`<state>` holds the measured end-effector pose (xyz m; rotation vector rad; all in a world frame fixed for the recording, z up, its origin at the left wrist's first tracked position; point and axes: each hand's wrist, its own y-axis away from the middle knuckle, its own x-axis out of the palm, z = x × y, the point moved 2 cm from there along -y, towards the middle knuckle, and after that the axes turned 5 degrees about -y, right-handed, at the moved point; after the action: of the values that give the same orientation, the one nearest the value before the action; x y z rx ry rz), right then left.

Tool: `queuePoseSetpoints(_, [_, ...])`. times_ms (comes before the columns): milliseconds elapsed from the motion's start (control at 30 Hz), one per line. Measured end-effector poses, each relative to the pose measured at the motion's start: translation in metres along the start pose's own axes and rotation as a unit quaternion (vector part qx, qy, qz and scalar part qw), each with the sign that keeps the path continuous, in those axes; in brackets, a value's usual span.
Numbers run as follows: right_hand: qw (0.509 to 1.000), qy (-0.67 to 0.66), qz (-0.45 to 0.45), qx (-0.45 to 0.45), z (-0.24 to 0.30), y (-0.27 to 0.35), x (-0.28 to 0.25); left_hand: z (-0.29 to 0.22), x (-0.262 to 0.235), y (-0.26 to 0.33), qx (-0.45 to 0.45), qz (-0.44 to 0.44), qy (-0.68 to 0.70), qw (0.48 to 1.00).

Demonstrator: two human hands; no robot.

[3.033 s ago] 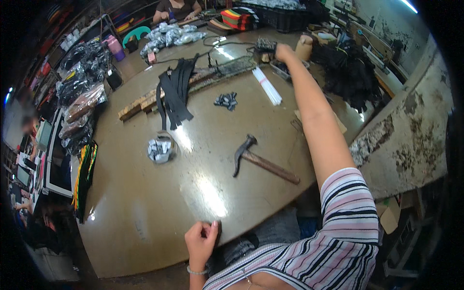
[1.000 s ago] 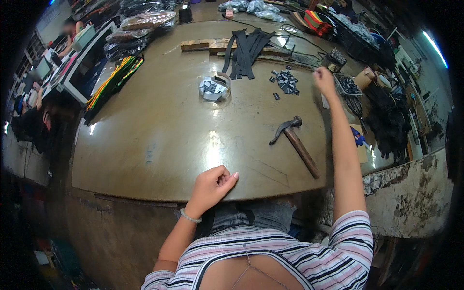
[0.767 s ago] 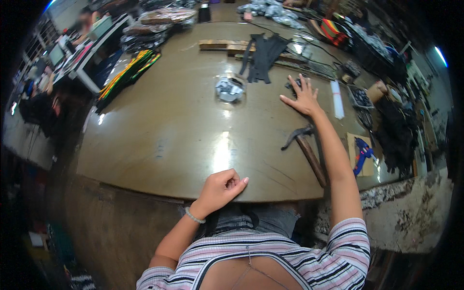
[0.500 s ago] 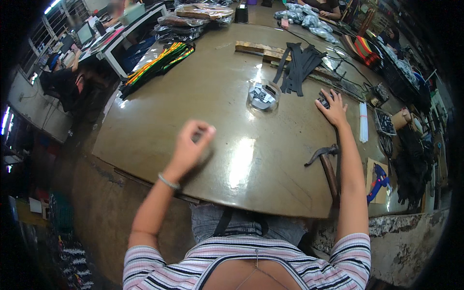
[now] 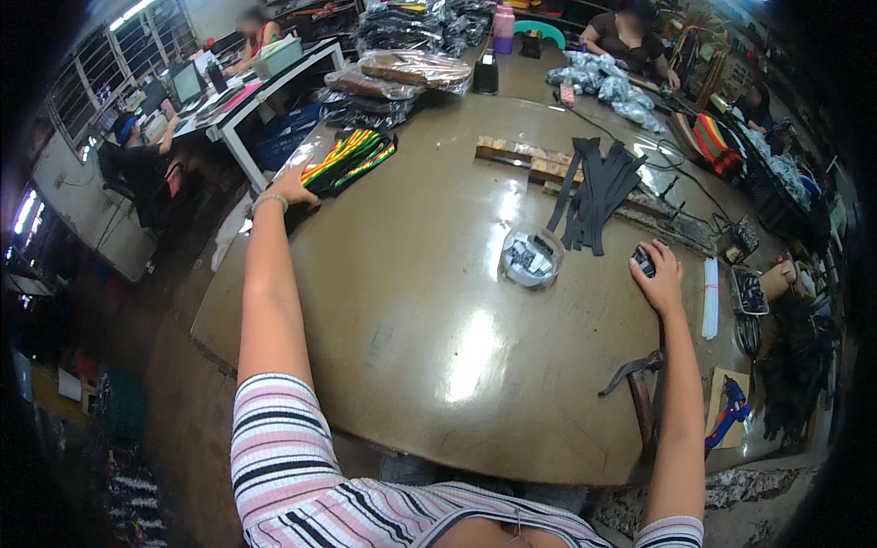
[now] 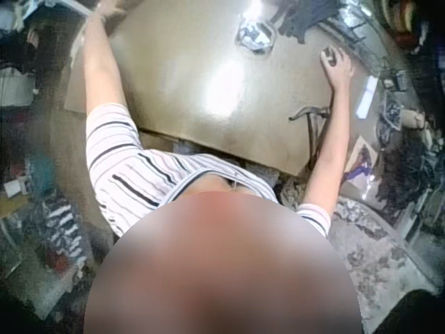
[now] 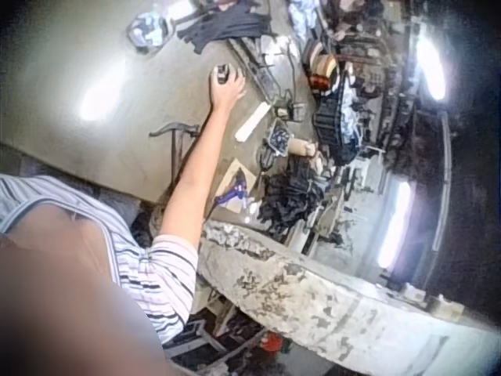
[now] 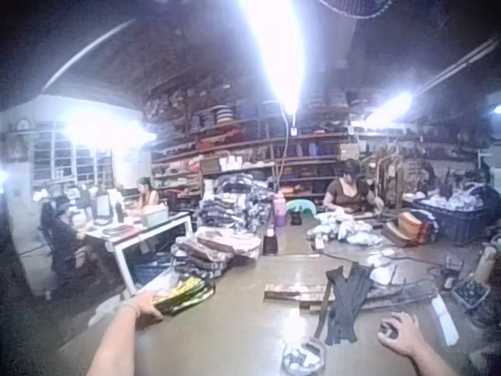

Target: The person assembles fabric straps by applying hot glue to join patterned and black webbing pieces, then attaches small metal buckles. They bundle the finished straps with a rubber band and continue assembling additional units.

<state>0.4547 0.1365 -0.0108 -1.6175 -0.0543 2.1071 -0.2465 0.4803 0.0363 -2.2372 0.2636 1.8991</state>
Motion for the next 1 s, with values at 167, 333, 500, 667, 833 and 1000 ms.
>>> queuePoseSetpoints(167, [1.000, -0.026, -0.001, -0.009, 0.000, 0.001, -0.001, -0.038, 0.005, 0.021, -0.050, 0.021, -0.022, 0.998])
queuePoseSetpoints(333, [1.000, -0.019, -0.009, -0.016, -0.005, -0.001, 0.005, -0.139, 0.005, 0.091, -0.069, 0.057, -0.008, 0.996])
queuePoseSetpoints(500, [0.999, -0.004, -0.040, -0.026, -0.011, 0.000, 0.013, -0.165, -0.048, 0.120, -0.033, 0.017, 0.017, 0.999])
queuePoseSetpoints(667, [0.998, 0.002, -0.047, -0.038, -0.012, -0.001, 0.014, -0.150, -0.040, 0.100, 0.133, 0.026, -0.218, 0.967])
queuePoseSetpoints(833, [0.999, -0.012, -0.035, -0.037, -0.016, -0.004, 0.012, -0.136, 0.007, 0.061, 0.194, 0.082, -0.052, 0.976])
queuePoseSetpoints(1000, [0.996, 0.008, -0.069, -0.047, -0.017, 0.000, 0.016, -0.130, 0.007, 0.082, 0.168, 0.024, -0.075, 0.983])
